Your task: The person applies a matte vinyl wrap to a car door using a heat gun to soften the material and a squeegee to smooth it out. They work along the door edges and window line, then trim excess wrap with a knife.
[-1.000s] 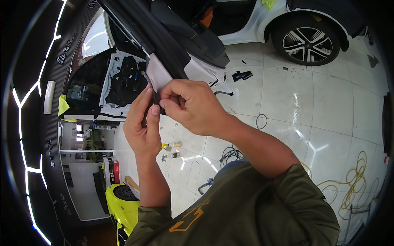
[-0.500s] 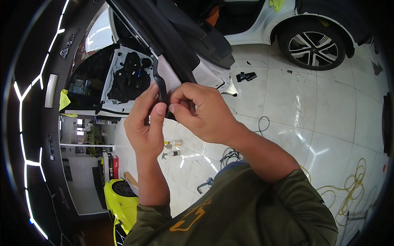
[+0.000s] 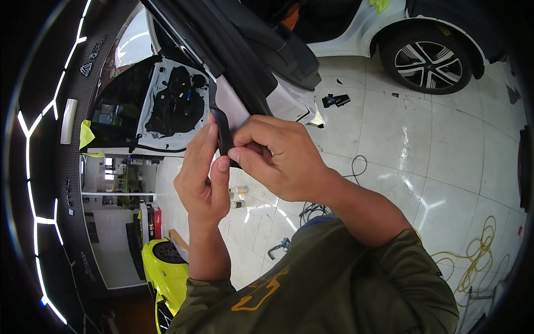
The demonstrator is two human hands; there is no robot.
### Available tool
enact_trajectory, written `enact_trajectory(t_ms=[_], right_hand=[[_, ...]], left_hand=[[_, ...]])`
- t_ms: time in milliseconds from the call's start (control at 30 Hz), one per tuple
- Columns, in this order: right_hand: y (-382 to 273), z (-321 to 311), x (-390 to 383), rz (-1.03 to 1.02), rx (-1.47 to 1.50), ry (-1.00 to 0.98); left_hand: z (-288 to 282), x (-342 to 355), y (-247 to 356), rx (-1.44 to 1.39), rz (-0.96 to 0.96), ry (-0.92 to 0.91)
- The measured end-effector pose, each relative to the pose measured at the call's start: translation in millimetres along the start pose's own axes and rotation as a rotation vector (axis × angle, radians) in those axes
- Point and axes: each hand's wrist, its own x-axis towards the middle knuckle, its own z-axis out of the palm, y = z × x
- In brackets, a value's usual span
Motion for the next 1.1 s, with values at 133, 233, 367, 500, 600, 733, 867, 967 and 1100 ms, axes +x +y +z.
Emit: enact_trajectory(t_ms=[133,233,367,500,600,733,867,967,1100], right_hand=[[-1.7,1.4,1.4,-0.011,0.002,0.059],[-0.7,4.5,0.6,-0.015,-0.004,0.077],[-0.4,8.1,1.3,-0.037,-0.023,0.110],[-8.2,0.0,5.2,-0.015,-0.144,0.029],[-13.0,-7.0,7.6,-0.005,-0.172,-0.011],[-15.6,-14.1,5.8,0.032,-0.117,0.196],[-21.3,-22.5,3.6,0.098,-0.001,0.176],[-20.5,-13.5,0.0,0.087,0.019,0.059],[-21.2,-10.6,4.5,0.157,0.052,0.000]], left_hand=[[8.1,3.2,10.9,0.144,0.054,0.068],[13.7,-1.1,15.1,0.271,0.078,0.114],[17.0,0.7,18.0,0.372,0.120,0.138],[17.2,1.1,20.9,0.402,0.141,0.160],[20.4,4.2,21.2,0.380,0.160,0.206],[28.6,6.6,17.3,0.335,0.136,0.262],[21.7,10.2,11.1,0.131,0.072,0.221],[7.7,5.8,3.9,-0.136,0.053,0.150],[8.0,4.3,8.4,-0.175,-0.012,0.138]])
